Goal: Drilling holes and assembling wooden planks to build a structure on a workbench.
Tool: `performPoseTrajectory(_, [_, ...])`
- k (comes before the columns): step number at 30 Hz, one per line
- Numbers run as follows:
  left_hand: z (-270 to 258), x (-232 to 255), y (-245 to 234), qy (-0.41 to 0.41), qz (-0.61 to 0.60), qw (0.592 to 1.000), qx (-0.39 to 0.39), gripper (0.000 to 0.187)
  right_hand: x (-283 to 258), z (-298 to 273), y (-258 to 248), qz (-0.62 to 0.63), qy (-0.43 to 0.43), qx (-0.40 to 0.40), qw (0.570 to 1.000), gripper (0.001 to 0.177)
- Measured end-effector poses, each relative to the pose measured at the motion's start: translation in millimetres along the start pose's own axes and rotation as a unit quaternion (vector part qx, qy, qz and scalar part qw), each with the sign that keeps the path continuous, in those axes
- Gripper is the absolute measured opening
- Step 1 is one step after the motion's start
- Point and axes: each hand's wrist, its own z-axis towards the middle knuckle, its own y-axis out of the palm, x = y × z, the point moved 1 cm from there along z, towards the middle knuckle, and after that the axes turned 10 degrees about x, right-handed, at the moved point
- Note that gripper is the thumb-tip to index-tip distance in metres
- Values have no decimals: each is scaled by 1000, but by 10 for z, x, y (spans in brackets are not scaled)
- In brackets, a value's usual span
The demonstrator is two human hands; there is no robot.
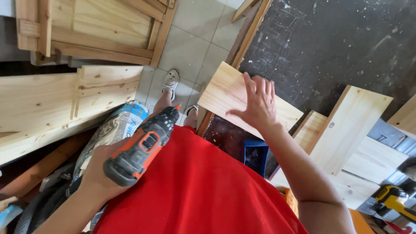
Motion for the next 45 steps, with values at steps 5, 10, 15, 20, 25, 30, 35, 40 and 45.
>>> performPoseTrajectory(5, [-596, -316, 1075, 419, 832, 346, 113, 64, 172, 618, 75, 86, -143, 96, 981, 64])
performPoseTrajectory(10, [-634, -406, 1469, 428, 856, 275, 94, 82, 29, 925, 207, 141, -160, 22, 977, 56])
performPoseTrajectory(15, [-819, -607, 2085, 298, 912, 248, 137, 111, -93, 1266, 89, 57, -156, -118, 979, 43])
performPoseTrajectory(20, [-688, -637, 2217, 298, 929, 195, 103, 116, -108, 1387, 1, 101, -172, -185, 962, 42])
performPoseTrajectory(25, [-545, -590, 2169, 318, 899, 276, 118, 69, 89, 1234, 439, 147, -212, -40, 965, 31])
performPoseTrajectory(30, [-478, -606, 2155, 320, 891, 294, 129, 53, 108, 1195, 520, 151, -232, 2, 961, 29])
performPoseTrajectory(35, [-390, -582, 2056, 386, 885, 238, 110, 39, 96, 1248, 293, 131, -282, 18, 950, 32])
performPoseTrajectory(40, [-399, -565, 2114, 387, 890, 212, 113, 47, 99, 1261, 260, 126, -272, -14, 954, 32])
performPoseTrajectory(45, [-419, -587, 2153, 381, 891, 215, 122, 54, 91, 1247, 279, 126, -276, 2, 953, 31])
